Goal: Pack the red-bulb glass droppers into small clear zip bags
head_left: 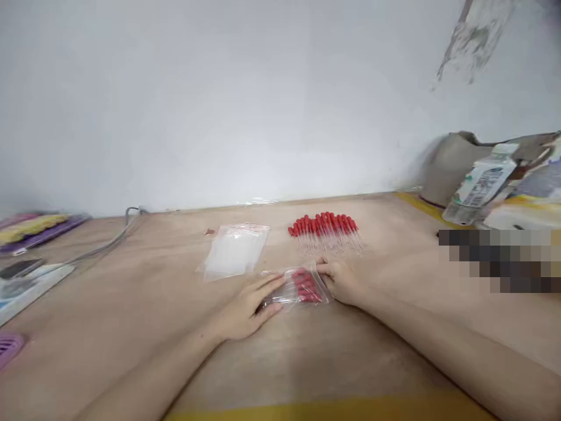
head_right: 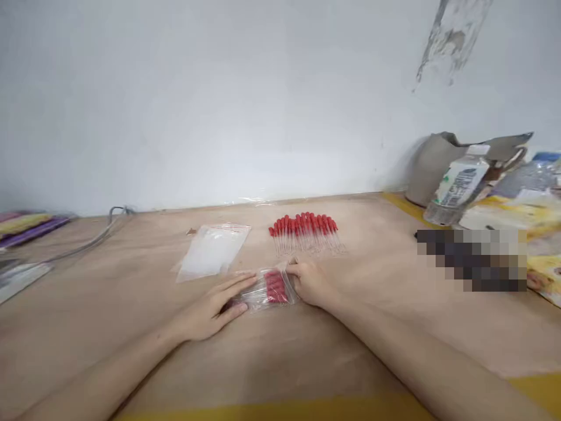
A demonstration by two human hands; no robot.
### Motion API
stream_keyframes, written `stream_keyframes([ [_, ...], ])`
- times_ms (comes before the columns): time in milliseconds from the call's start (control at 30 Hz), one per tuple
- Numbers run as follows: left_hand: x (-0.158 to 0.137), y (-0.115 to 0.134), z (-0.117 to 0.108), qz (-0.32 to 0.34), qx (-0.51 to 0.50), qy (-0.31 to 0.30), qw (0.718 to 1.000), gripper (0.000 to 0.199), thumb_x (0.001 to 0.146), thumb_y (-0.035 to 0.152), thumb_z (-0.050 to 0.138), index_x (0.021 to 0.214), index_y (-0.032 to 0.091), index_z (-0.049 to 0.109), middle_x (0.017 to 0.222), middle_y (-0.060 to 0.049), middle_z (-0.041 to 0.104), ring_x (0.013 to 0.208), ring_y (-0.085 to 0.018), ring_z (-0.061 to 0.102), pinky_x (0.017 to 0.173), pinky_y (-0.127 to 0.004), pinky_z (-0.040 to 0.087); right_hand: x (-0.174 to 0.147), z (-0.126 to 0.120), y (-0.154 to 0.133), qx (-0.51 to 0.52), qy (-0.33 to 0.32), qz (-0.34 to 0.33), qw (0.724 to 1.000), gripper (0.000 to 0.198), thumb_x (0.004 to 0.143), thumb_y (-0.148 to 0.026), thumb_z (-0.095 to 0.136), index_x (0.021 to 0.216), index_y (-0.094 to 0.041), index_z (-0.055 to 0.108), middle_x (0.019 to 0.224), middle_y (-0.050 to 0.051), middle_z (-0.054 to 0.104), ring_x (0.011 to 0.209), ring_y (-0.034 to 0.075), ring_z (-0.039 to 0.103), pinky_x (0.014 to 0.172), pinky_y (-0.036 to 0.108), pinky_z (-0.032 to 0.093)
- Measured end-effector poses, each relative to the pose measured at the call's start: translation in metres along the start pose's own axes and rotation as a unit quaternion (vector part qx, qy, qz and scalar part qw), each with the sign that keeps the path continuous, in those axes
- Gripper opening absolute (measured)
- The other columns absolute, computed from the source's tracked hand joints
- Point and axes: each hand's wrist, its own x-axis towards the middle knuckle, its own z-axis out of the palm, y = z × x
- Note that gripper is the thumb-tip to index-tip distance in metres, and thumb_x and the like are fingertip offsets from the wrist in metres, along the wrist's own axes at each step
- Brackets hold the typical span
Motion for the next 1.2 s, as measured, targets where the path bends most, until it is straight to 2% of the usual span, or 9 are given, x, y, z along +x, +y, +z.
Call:
stream_keyframes([
  [233, 0.0, -0.008, 0.001, 0.023, 0.012, -0.017, 1.0, 0.045, 0.093, 0.036, 0.035, 0.137, 0.029, 0.026, 0.143, 0.0, 0.027, 0.13, -0.018, 0.027, 0.106, -0.038, 0.027, -0.005, -0.022, 0.002, 0.061, 0.056, 0.086, 0.993, 0.029, 0.085, -0.035, 0.04, 0.1, -0.016, 0.056, 0.087, 0.007, 0.06, 0.074, 0.016, 0.054, 0.067, 0.033, 0.045],
  [300, 0.001, -0.008, 0.001, 0.033, 0.03, -0.027, 0.999, 0.045, 0.093, 0.036, 0.034, 0.137, 0.029, 0.025, 0.143, 0.0, 0.027, 0.132, -0.018, 0.022, 0.108, -0.039, 0.022, -0.008, -0.034, -0.003, 0.008, 0.032, 0.008, 0.999, 0.037, 0.084, -0.041, 0.044, 0.112, -0.019, 0.053, 0.104, 0.009, 0.056, 0.091, 0.019, 0.053, 0.08, 0.039, 0.042],
  [433, 0.004, -0.009, 0.002, 0.053, 0.092, 0.002, 0.994, 0.042, 0.094, 0.036, 0.032, 0.135, 0.029, 0.031, 0.145, 0.0, 0.02, 0.134, -0.022, 0.011, 0.108, -0.047, 0.007, -0.011, -0.047, -0.014, -0.062, -0.124, -0.16, 0.977, 0.056, 0.07, -0.052, 0.059, 0.121, -0.031, 0.05, 0.132, 0.005, 0.043, 0.122, 0.027, 0.033, 0.099, 0.047, 0.025],
  [500, 0.006, -0.018, 0.0, 0.022, 0.122, 0.035, 0.992, 0.04, 0.095, 0.037, 0.028, 0.134, 0.029, 0.034, 0.145, 0.0, 0.018, 0.134, -0.022, 0.009, 0.108, -0.049, 0.004, -0.012, -0.046, -0.017, -0.062, -0.183, -0.192, 0.962, 0.064, 0.065, -0.053, 0.064, 0.124, -0.031, 0.048, 0.134, 0.004, 0.041, 0.126, 0.028, 0.028, 0.102, 0.048, 0.019],
  [633, 0.008, -0.054, -0.011, -0.13, 0.175, 0.096, 0.971, 0.045, 0.094, 0.044, 0.024, 0.134, 0.028, 0.034, 0.145, -0.001, 0.019, 0.134, -0.023, 0.007, 0.107, -0.05, 0.003, -0.011, -0.042, -0.017, -0.04, -0.236, -0.221, 0.946, 0.068, 0.066, -0.042, 0.066, 0.128, -0.027, 0.044, 0.134, 0.007, 0.042, 0.126, 0.025, 0.031, 0.104, 0.046, 0.017],
  [767, 0.003, -0.088, -0.024, -0.229, 0.162, 0.03, 0.959, 0.046, 0.092, 0.049, 0.021, 0.134, 0.033, 0.032, 0.145, 0.001, 0.021, 0.134, -0.024, 0.014, 0.105, -0.049, 0.012, -0.009, -0.045, -0.018, -0.062, -0.249, -0.228, 0.939, 0.055, 0.075, -0.03, 0.057, 0.129, -0.026, 0.043, 0.135, 0.008, 0.039, 0.125, 0.022, 0.03, 0.1, 0.04, 0.025],
  [867, -0.002, -0.099, -0.028, -0.264, 0.16, 0.021, 0.951, 0.047, 0.09, 0.051, 0.022, 0.132, 0.035, 0.036, 0.143, 0.0, 0.025, 0.132, -0.025, 0.02, 0.103, -0.05, 0.02, -0.01, -0.041, -0.025, -0.131, -0.228, -0.225, 0.938, 0.043, 0.086, -0.033, 0.041, 0.129, -0.031, 0.041, 0.134, 0.007, 0.04, 0.115, 0.022, 0.04, 0.092, 0.041, 0.03],
  [1000, -0.007, -0.101, -0.03, -0.31, 0.172, 0.032, 0.934, 0.05, 0.089, 0.05, 0.022, 0.132, 0.03, 0.038, 0.142, -0.004, 0.028, 0.13, -0.03, 0.022, 0.099, -0.055, 0.023, -0.008, -0.015, -0.044, -0.226, -0.128, -0.163, 0.952, 0.04, 0.09, -0.037, 0.029, 0.126, -0.028, 0.044, 0.121, 0.01, 0.049, 0.095, 0.022, 0.048, 0.081, 0.04, 0.033],
  [1200, -0.014, -0.099, -0.028, -0.327, 0.181, 0.034, 0.927, 0.051, 0.089, 0.046, 0.023, 0.134, 0.026, 0.034, 0.142, -0.004, 0.029, 0.13, -0.031, 0.024, 0.099, -0.053, 0.024, 0.034, 0.043, -0.062, -0.265, 0.005, -0.046, 0.963, 0.041, 0.09, -0.037, 0.026, 0.118, -0.017, 0.049, 0.114, 0.015, 0.05, 0.105, 0.026, 0.041, 0.087, 0.042, 0.029],
])
